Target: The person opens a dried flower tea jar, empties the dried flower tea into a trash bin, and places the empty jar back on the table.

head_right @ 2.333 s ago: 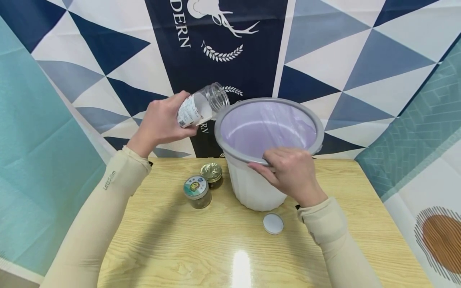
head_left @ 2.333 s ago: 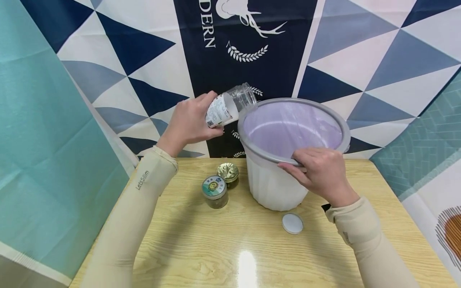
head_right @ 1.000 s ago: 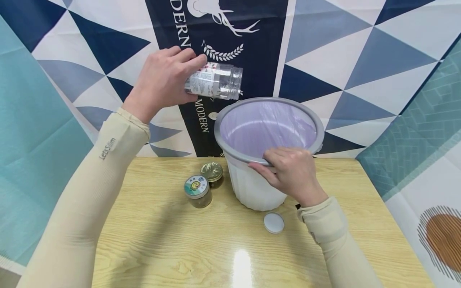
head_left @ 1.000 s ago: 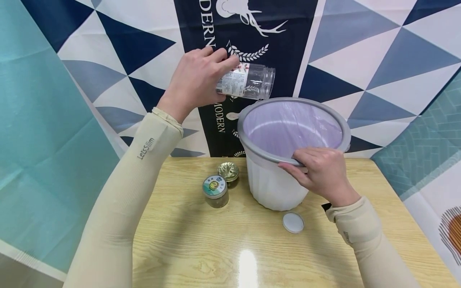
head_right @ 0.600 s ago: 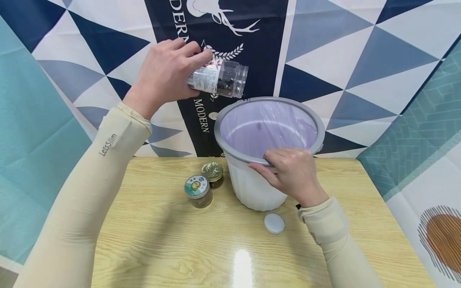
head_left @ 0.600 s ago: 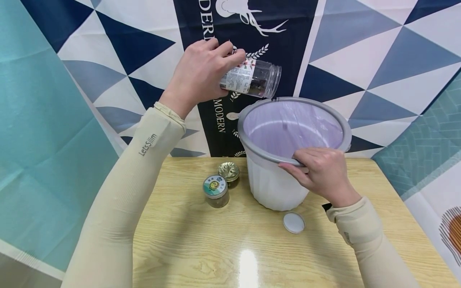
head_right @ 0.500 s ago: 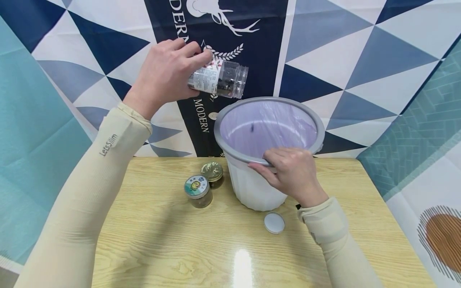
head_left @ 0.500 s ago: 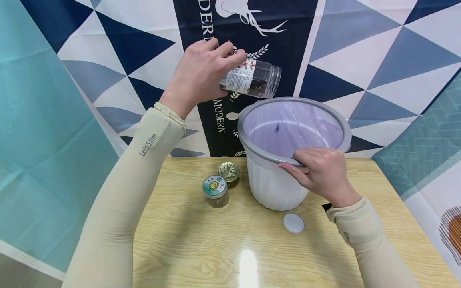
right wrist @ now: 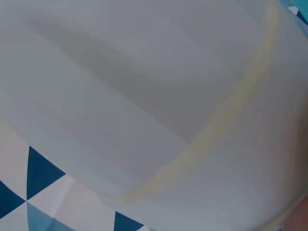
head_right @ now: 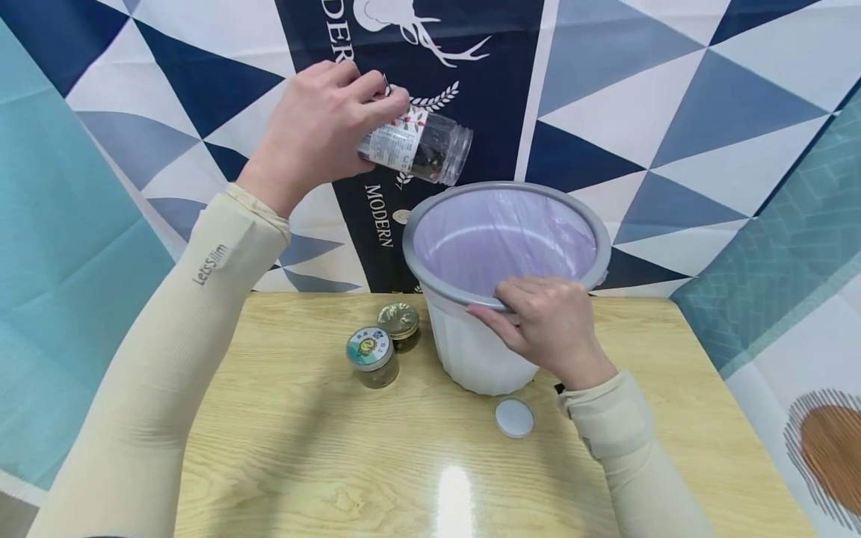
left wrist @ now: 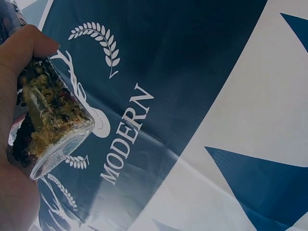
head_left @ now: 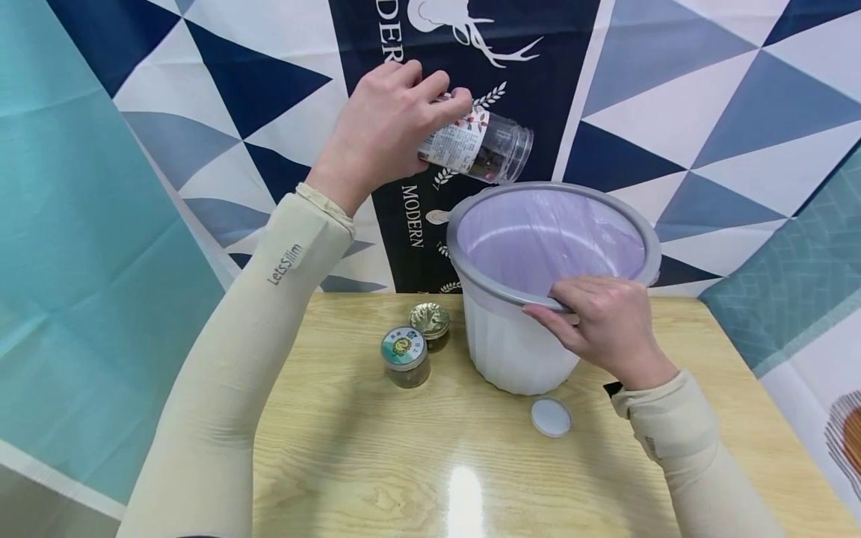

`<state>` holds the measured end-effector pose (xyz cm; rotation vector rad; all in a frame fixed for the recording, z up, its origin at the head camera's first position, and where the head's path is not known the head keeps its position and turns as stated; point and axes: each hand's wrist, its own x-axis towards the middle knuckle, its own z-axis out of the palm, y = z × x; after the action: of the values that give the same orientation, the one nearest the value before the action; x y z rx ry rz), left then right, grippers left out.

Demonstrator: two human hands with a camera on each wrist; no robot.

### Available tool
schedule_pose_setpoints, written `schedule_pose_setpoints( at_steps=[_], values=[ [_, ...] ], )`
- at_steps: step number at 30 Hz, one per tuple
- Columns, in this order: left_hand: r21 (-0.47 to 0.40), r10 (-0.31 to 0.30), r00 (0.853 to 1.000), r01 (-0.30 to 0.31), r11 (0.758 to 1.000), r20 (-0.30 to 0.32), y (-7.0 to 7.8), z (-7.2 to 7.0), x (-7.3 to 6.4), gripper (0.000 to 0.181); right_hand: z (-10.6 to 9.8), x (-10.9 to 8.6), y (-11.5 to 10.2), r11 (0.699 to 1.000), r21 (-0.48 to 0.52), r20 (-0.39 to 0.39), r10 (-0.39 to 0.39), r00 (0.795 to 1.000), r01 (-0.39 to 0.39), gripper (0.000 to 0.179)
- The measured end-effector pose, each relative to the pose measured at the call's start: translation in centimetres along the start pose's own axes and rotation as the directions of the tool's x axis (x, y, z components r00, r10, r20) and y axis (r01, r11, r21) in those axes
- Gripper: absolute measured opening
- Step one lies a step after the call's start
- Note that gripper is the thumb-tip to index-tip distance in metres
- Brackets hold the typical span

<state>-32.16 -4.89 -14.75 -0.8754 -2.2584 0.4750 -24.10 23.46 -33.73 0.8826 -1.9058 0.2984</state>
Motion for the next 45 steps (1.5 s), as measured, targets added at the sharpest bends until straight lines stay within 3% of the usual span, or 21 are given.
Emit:
schedule_pose_setpoints(
  at_steps=[18,31,45],
  values=[
    [0.042,0.058,0.998,-0.057,0.997,-0.025,0.30,0.08,0.38,0.063,-0.16,0.16,-0.07,1.000,0.004,-0.017,-0.008,1.000,0.008,0.058],
    [0.067,0.058,0.998,-0.056,0.996,-0.029,0.49,-0.02,0.63,0.063,-0.25,0.13,-0.11,1.000,0.007,-0.005,-0.004,1.000,0.004,0.058],
    [0.117,0.099,0.993,-0.091,0.989,-0.069,0.56,-0.10,0.71,0.049,-0.23,0.08,-0.15,1.000,0.014,0.003,0.002,1.000,-0.003,0.057]
  ],
)
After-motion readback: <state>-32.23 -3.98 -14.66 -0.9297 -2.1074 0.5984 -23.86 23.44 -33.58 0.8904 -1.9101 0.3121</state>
